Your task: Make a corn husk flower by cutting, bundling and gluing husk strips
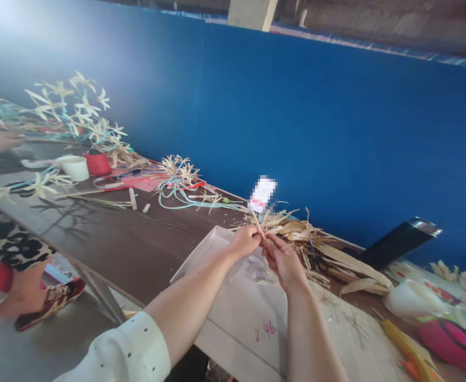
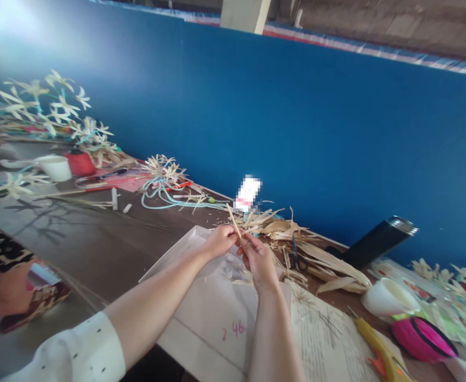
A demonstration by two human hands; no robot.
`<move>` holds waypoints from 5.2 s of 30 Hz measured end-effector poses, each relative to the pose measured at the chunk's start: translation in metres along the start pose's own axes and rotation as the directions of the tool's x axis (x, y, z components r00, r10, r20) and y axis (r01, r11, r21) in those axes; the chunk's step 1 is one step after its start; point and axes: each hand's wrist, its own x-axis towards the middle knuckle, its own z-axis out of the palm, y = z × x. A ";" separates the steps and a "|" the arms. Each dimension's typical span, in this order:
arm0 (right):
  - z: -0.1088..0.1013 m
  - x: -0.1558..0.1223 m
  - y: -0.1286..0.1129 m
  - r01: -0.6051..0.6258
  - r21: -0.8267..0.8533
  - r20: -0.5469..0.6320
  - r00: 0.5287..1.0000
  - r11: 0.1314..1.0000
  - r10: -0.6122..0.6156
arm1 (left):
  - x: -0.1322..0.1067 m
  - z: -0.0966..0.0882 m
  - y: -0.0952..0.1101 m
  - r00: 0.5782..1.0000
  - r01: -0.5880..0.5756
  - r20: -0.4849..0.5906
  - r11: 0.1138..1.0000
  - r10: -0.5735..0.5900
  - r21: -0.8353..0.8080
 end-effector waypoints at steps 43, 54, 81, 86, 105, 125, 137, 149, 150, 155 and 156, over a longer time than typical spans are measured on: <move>-0.030 0.010 -0.001 0.266 0.064 -0.698 0.700 0.962 -0.147 | -0.005 -0.016 0.006 0.916 -0.071 0.402 0.990 0.015 0.124; -0.029 0.011 -0.001 0.245 0.143 -0.689 0.720 0.959 -0.082 | -0.004 -0.023 0.000 0.810 0.007 0.582 0.993 -0.074 0.116; -0.022 0.010 -0.002 0.251 0.156 -0.634 0.767 0.955 -0.098 | -0.008 0.035 -0.006 0.976 0.091 0.108 0.800 -0.191 0.593; -0.024 0.010 0.000 0.246 0.148 -0.633 0.768 0.958 -0.099 | -0.005 0.035 -0.006 0.965 0.154 0.102 0.838 -0.241 0.524; -0.023 0.008 -0.002 0.235 0.147 -0.632 0.770 0.961 -0.091 | -0.009 0.031 -0.008 0.978 -0.085 0.205 0.809 -0.044 0.582; -0.014 0.000 -0.008 0.098 0.165 -0.338 0.940 0.981 -0.037 | 0.003 0.007 0.000 0.949 0.315 0.107 0.856 -0.298 -0.409; -0.014 0.001 0.000 0.020 -0.011 -0.199 0.980 1.000 -0.022 | 0.004 0.009 -0.005 0.957 0.289 0.150 0.806 -0.247 -0.517; -0.013 -0.003 -0.004 -0.056 0.074 -0.153 0.986 0.996 0.066 | 0.003 0.008 -0.011 0.978 0.146 0.175 0.974 -0.116 -0.173; -0.013 -0.003 -0.004 -0.055 0.076 -0.149 0.987 0.996 0.066 | 0.003 0.008 -0.010 0.979 0.144 0.169 0.975 -0.115 -0.169; -0.012 -0.001 -0.002 -0.039 0.045 -0.093 0.995 0.998 0.043 | 0.000 0.005 -0.004 0.989 0.085 0.131 0.981 -0.063 -0.172; -0.012 -0.001 -0.002 -0.033 0.033 -0.087 0.996 0.999 0.035 | 0.000 0.004 -0.002 0.992 0.071 0.119 0.984 -0.051 -0.165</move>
